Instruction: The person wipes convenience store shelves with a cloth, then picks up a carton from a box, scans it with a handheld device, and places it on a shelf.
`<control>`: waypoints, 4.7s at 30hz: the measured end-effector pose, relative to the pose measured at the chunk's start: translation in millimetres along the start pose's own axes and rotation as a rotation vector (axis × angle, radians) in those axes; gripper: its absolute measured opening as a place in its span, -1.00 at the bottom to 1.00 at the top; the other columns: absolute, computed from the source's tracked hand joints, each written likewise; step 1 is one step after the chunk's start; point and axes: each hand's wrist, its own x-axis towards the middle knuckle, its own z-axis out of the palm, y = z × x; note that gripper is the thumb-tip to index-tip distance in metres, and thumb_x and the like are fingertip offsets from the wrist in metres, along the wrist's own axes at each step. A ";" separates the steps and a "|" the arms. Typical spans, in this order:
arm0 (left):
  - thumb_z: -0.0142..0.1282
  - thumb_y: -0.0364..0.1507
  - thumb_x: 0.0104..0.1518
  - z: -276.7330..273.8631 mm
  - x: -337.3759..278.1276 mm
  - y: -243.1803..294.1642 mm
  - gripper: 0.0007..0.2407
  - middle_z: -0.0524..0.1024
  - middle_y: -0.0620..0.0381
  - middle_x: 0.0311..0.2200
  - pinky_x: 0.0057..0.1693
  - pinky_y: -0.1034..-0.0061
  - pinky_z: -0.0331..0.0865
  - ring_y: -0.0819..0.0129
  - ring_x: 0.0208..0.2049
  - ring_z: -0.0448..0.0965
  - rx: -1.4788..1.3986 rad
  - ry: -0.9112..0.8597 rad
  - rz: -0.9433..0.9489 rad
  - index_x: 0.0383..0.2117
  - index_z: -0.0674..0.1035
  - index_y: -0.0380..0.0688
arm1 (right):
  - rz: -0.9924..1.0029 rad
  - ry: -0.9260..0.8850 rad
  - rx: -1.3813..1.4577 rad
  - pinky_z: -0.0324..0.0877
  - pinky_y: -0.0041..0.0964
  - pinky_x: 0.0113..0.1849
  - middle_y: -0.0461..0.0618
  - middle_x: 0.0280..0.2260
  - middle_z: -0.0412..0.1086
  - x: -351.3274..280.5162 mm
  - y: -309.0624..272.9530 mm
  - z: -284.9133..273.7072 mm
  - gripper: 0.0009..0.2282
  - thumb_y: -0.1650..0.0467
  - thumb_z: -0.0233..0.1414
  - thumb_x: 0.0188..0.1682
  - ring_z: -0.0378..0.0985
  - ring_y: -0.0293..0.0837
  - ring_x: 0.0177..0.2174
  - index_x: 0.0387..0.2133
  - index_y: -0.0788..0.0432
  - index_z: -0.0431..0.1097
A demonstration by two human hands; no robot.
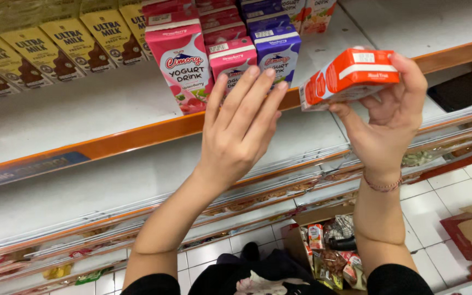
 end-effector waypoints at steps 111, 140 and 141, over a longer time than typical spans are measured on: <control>-0.41 -0.14 0.34 395.0 -291.7 312.6 -0.52 0.58 0.04 0.02 0.05 0.24 0.50 0.22 0.05 0.57 -1.625 -1.798 -1.763 0.17 0.45 -0.16 | 1.103 0.914 0.343 0.25 -0.36 -0.21 -0.09 -0.22 0.50 -462.8 101.1 -209.9 -0.77 0.35 0.10 0.08 0.39 -0.27 -0.26 -0.11 0.27 0.50; 0.29 -0.55 0.08 293.4 -142.9 291.6 -0.59 0.68 -0.08 -0.10 0.13 0.43 0.53 0.35 -0.07 0.65 -1.691 -1.141 -0.645 0.09 0.53 -0.41 | 1.025 -0.115 -0.466 0.42 -0.26 -0.27 0.01 -0.37 0.48 -268.1 -14.0 -248.9 -0.67 0.44 0.33 -0.22 0.52 -0.12 -0.40 -0.22 0.28 0.44; 0.30 -0.55 0.08 293.9 -142.1 287.6 -0.60 0.66 -0.07 -0.10 0.12 0.43 0.52 0.35 -0.07 0.64 -1.778 -1.182 -0.708 0.07 0.54 -0.42 | 1.011 -0.125 -0.497 0.41 -0.24 -0.27 0.03 -0.38 0.46 -264.7 -15.6 -249.7 -0.68 0.44 0.35 -0.22 0.51 -0.09 -0.39 -0.24 0.29 0.44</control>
